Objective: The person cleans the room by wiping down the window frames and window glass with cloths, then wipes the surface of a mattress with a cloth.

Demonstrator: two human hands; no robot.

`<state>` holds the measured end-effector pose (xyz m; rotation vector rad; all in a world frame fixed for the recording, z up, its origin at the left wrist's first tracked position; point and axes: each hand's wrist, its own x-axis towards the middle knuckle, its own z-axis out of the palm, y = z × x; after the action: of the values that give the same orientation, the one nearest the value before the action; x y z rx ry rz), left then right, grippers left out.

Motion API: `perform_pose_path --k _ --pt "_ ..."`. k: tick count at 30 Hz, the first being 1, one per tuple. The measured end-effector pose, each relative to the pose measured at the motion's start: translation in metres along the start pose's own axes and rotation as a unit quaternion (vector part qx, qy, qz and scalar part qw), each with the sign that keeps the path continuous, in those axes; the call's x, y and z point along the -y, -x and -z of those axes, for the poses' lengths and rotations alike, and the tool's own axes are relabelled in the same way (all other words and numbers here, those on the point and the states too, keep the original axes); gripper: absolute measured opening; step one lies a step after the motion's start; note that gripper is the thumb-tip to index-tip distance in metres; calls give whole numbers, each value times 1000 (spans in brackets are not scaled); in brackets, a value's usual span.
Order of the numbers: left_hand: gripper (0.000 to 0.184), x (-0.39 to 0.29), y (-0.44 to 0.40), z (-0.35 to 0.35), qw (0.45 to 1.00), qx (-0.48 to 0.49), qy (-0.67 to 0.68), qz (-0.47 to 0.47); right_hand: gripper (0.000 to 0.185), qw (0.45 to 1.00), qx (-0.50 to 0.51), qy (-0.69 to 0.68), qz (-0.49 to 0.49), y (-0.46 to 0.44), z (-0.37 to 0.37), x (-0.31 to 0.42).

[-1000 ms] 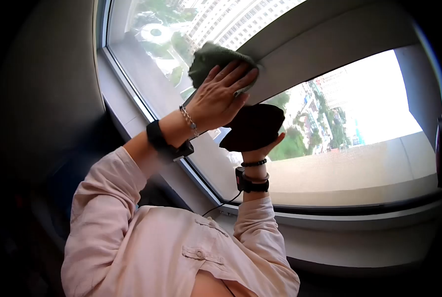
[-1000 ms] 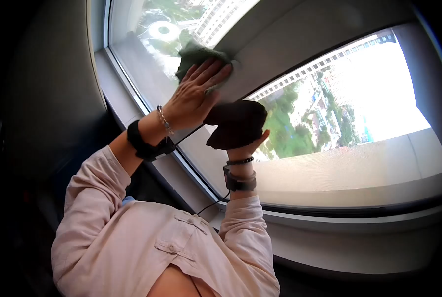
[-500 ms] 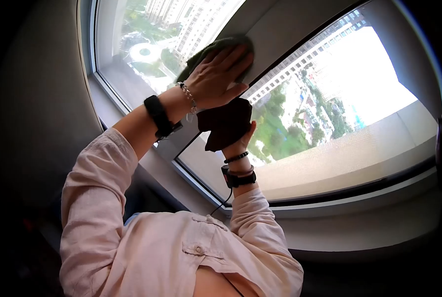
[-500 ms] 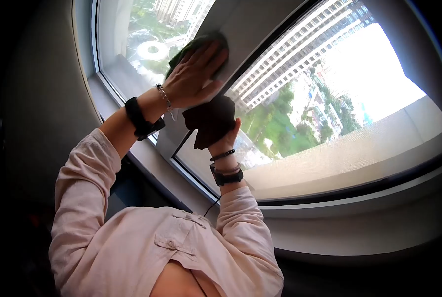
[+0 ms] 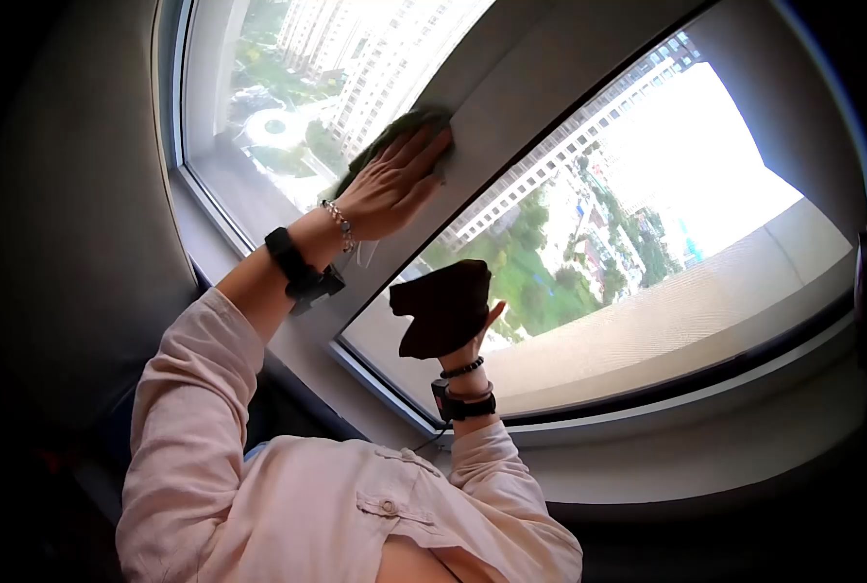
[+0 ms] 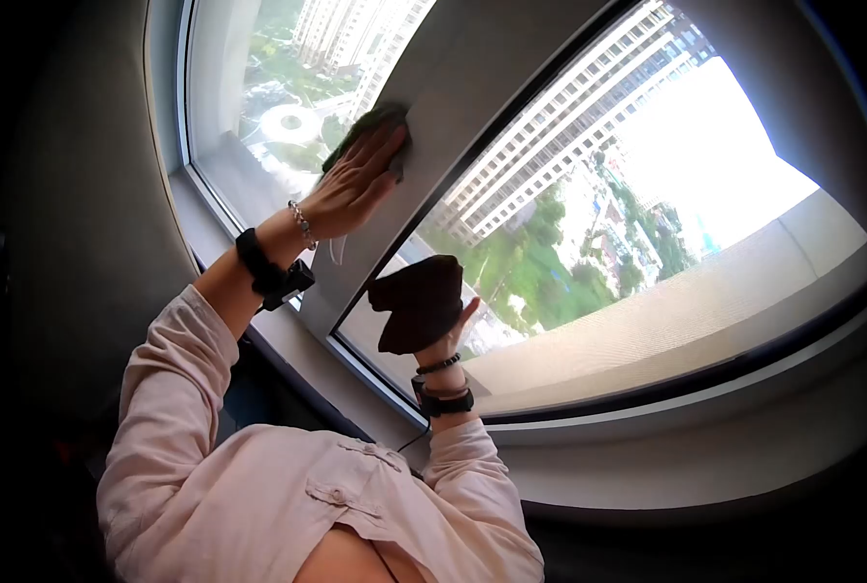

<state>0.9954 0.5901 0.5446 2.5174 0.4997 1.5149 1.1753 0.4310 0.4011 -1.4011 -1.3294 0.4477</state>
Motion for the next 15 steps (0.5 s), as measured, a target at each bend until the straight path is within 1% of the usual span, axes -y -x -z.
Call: perform_pose_path --k 1,2,3,5,6,7,8,9,10,11,12,13,14,15 --pt "55 5 -2 1 999 10 41 13 67 940 58 -335 18 -2 6 -5" --pt "55 8 -2 3 996 19 84 26 71 770 122 -627 -6 -6 9 1" --pt "55 12 -2 5 995 18 90 34 71 773 121 -623 -15 -8 11 -4" --pt "53 22 -4 9 990 9 139 11 77 738 42 -671 -47 -8 18 -16" --pt "51 15 4 10 989 1 145 1 78 758 40 -650 -31 1 27 -9" --pt "51 27 17 7 988 3 151 10 79 785 103 -609 49 -5 30 -7" --pt "49 41 35 3 987 5 158 36 79 864 47 -497 67 -3 38 -22" --pt "47 54 53 -3 985 8 164 60 79 863 37 -498 73 -2 39 -26" --pt "43 67 74 -20 990 -19 125 64 79 862 27 -500 79 -2 39 -29" --pt "44 80 93 -35 994 -51 95 13 79 784 60 -614 69 -3 33 -16" --pt "46 84 114 -44 997 -21 62 28 77 827 94 -549 73 -5 35 -17" --pt "48 80 131 -54 999 8 28 43 77 829 96 -548 64 -5 42 -22" --pt "48 78 147 -65 998 7 32 54 77 853 80 -509 85 -3 48 -31" --pt "52 80 165 -80 996 46 30 75 77 875 64 -468 105 -1 56 -49"
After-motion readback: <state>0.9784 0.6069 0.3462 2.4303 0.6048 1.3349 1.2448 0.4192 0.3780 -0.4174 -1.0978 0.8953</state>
